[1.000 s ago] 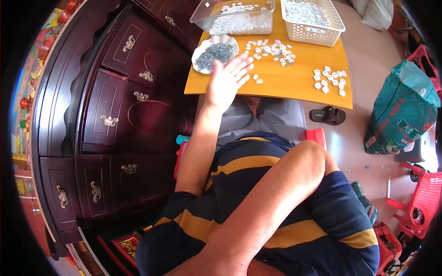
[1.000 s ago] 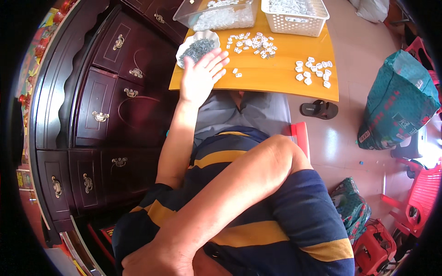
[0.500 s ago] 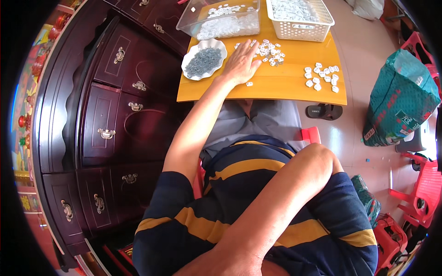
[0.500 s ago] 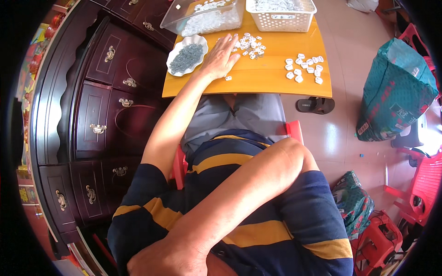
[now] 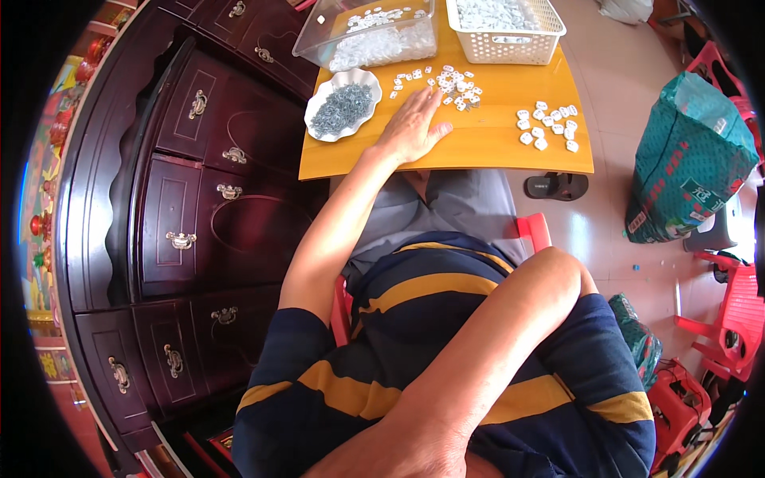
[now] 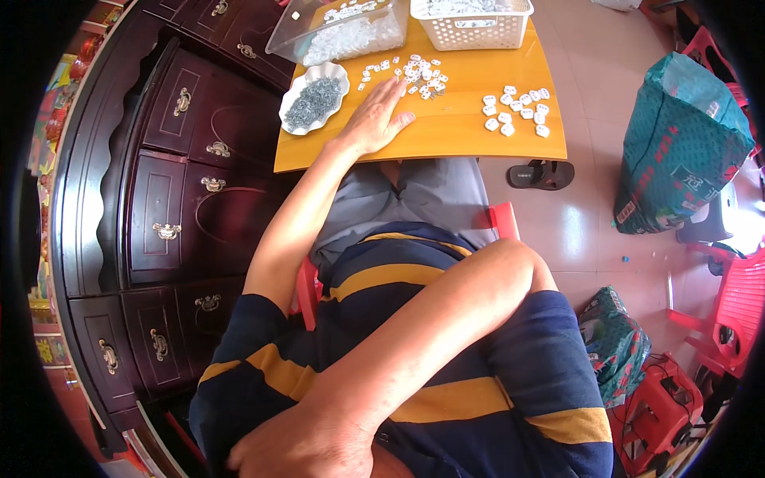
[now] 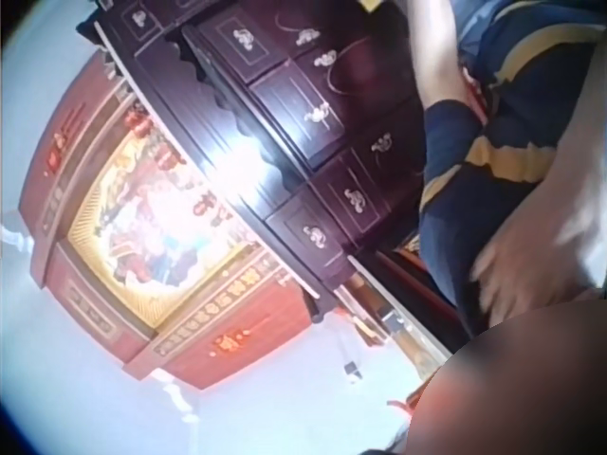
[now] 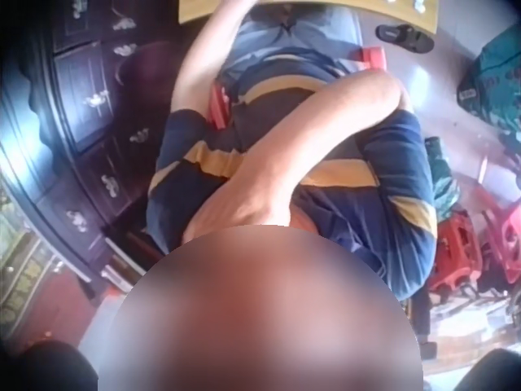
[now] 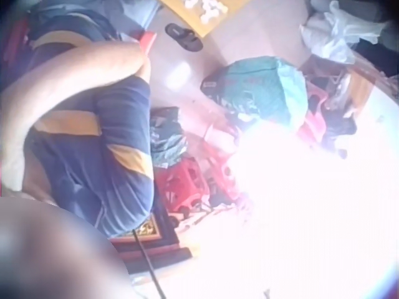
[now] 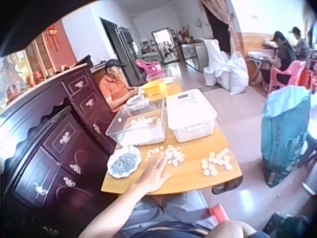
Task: Assembling small plastic fastener components by snapping them together manually at a table.
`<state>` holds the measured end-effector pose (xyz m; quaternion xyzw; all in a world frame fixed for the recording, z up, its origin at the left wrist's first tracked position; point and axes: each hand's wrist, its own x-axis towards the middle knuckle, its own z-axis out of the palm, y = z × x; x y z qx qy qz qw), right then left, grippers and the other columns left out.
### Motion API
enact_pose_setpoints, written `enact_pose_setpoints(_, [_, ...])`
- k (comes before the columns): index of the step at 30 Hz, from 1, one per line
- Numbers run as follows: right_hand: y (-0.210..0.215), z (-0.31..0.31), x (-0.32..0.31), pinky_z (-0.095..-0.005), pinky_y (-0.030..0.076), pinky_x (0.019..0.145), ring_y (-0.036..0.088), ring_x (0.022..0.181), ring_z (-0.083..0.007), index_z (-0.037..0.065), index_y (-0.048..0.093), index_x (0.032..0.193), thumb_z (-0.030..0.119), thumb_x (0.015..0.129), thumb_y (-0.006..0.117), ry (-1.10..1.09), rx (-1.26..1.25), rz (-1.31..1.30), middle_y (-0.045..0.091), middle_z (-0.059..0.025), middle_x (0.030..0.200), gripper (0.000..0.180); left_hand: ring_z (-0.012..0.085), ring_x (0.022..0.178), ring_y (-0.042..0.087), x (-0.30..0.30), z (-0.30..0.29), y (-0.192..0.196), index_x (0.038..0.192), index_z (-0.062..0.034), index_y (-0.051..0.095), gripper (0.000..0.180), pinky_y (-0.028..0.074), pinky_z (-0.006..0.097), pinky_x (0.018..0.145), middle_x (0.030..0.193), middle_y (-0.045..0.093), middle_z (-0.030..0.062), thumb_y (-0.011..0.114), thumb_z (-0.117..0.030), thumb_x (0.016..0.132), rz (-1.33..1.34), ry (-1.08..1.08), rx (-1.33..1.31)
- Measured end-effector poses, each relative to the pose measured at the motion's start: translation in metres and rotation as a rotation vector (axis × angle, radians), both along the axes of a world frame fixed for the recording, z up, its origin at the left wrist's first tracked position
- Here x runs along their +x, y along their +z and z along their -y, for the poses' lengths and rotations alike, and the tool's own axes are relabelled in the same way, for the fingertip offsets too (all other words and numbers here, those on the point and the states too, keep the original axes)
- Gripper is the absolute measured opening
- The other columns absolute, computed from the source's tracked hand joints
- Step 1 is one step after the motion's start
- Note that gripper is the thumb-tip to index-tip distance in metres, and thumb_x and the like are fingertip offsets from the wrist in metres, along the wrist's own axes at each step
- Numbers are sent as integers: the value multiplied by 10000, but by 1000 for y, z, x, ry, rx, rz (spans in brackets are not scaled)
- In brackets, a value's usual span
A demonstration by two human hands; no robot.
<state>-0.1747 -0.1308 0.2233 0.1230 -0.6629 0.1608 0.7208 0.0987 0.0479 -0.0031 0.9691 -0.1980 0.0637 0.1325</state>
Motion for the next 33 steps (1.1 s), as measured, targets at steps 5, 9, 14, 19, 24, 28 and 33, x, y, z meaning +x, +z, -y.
enact_pose_setpoints(5, [0,12,8,-501,462,722,635,776,-379,-13,663,846,273,1021,471,137,-102,11,650,-188,795,387,408,1449,312,-19,8,2,1527,-41,325,716,279,457,1194,1546,346,259,556,-456,991,29,-44,-53])
enact_pose_setpoints(9, [-7,31,38,-504,480,956,637,1047,-398,-60,672,1102,274,1054,407,90,-254,45,681,-227,1104,430,417,1440,324,-33,8,11,1506,-11,347,685,291,458,1189,1533,362,266,588,-381,982,37,-32,-86])
enact_pose_setpoints(14, [-20,43,65,-486,420,1079,584,1194,-378,-48,645,1217,306,1050,459,444,-397,135,646,-226,1232,434,438,1411,357,-40,-11,10,1449,32,404,610,306,471,1183,1499,394,286,614,-196,923,220,118,-162])
enact_pose_setpoints(19, [-78,53,129,-400,546,768,690,809,-299,-22,674,805,249,999,591,148,-929,-323,715,-146,804,343,422,1321,453,-49,-19,6,1358,39,507,520,381,470,1118,1405,482,269,649,-132,888,236,155,-220])
enact_pose_setpoints(24, [-166,41,166,-378,537,713,683,754,-296,60,666,877,221,892,660,-1589,-1454,810,714,-126,846,162,379,1150,570,-44,-3,17,1141,-66,698,326,468,452,1006,1223,618,201,724,-171,833,296,166,-205])
enact_pose_setpoints(28, [-217,43,164,-477,540,765,698,853,-341,113,704,959,284,849,694,-1341,-1732,862,714,-152,853,203,335,992,616,-26,14,19,983,-93,747,186,509,441,878,1012,672,129,739,-178,817,320,166,-207])
enact_pose_setpoints(33, [-223,50,180,-469,547,787,702,881,-347,164,723,974,321,863,665,-1384,-1824,804,722,-151,873,200,318,900,618,-14,19,18,836,-90,748,81,510,437,805,881,668,95,735,-168,820,343,142,-191])
